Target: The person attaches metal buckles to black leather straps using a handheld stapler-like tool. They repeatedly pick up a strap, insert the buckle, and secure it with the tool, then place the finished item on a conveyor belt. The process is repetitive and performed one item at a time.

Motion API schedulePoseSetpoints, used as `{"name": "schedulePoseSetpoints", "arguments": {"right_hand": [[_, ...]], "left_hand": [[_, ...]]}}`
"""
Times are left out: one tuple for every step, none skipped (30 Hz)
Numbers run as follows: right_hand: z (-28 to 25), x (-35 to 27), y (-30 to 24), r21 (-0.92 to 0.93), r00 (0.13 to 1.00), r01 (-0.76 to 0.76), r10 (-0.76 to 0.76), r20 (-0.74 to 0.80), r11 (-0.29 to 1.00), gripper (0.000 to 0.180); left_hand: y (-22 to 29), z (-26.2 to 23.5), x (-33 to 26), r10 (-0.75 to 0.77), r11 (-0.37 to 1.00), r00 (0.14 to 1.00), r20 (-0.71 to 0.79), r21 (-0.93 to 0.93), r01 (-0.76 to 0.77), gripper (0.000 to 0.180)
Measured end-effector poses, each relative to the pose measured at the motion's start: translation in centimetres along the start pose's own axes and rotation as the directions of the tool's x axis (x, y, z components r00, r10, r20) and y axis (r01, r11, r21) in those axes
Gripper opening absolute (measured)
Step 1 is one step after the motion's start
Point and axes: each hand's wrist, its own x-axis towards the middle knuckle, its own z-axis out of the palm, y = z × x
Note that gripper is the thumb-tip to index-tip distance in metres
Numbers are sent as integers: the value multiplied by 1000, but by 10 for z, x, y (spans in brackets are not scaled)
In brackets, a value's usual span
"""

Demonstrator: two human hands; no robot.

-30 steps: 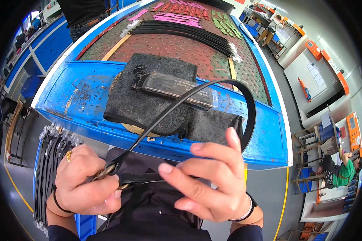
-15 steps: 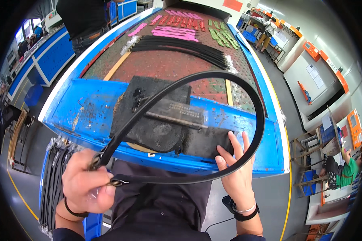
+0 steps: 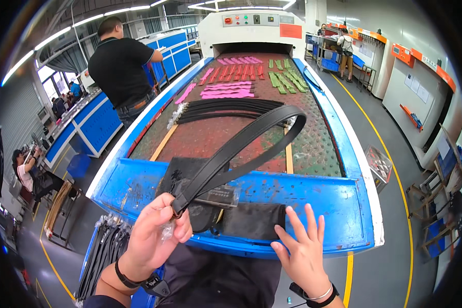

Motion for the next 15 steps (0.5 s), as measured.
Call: {"name": "schedulePoseSetpoints", "arguments": {"right_hand": [[-2, -2, 6, -7, 1000, 4, -4, -1, 1000, 26], [-1, -5, 13, -13, 1000, 7, -7, -1, 1000, 26], [0, -6, 19, -19, 1000, 10, -10, -2, 1000, 26], [-2, -7, 26, -1, 1000, 14, -14, 9, 1000, 26], [-8, -8, 31, 19, 1000, 7, -7, 14, 1000, 25], [-17, -8, 33, 39, 1000, -3, 2, 18, 999, 25], [-23, -10, 35, 60, 999, -12, 10, 31, 998, 25], [-27, -8, 35, 78, 995, -17, 25, -101, 997, 22], [-31, -5, 37, 166, 987, -2, 29, -161, 986, 21], [-36, -4, 39, 246, 975, 14, 41, -216, 969, 21], [-39, -2, 39, 327, 962, 31, 61, -267, 945, 20], [-40, 4, 33, 374, 932, 113, 33, -362, 920, 21], [-40, 7, 30, 418, 933, 170, -9, -360, 892, 27], [-43, 13, 22, 442, 930, 190, -16, -368, 877, 28], [-45, 18, 15, 466, 927, 210, -23, -375, 860, 29]], "left_hand": [[-3, 6, 3, -35, 998, 999, 8, -51, 35, 14], [-5, 12, 6, -64, 996, 998, -1, -66, 64, 15], [-7, 18, 9, -75, 993, 997, -3, -89, 75, 15], [-10, 24, 13, -86, 989, 996, -1, -121, 86, 15], [-14, 30, 17, -98, 983, 995, 3, -153, 98, 15], [-17, 35, 21, -87, 987, 996, 14, -138, 88, 14], [-21, 39, 23, -78, 989, 997, 18, -128, 80, 13], [-26, 44, 26, -71, 990, 997, 24, -118, 73, 13], [-32, 51, 29, -22, 999, 1000, -8, -44, 22, 12], [-41, 59, 31, 25, 999, 999, -36, 26, -24, 11], [-52, 67, 33, 69, 993, 996, -62, 98, -63, 10], [-64, 70, 35, 129, 984, 990, -61, 134, -120, 7], [-78, 72, 38, 176, 974, 983, -42, 155, -168, 7], [-89, 75, 40, 230, 957, 973, -28, 186, -221, 8], [-100, 78, 42, 283, 937, 959, -12, 216, -274, 9]]}}
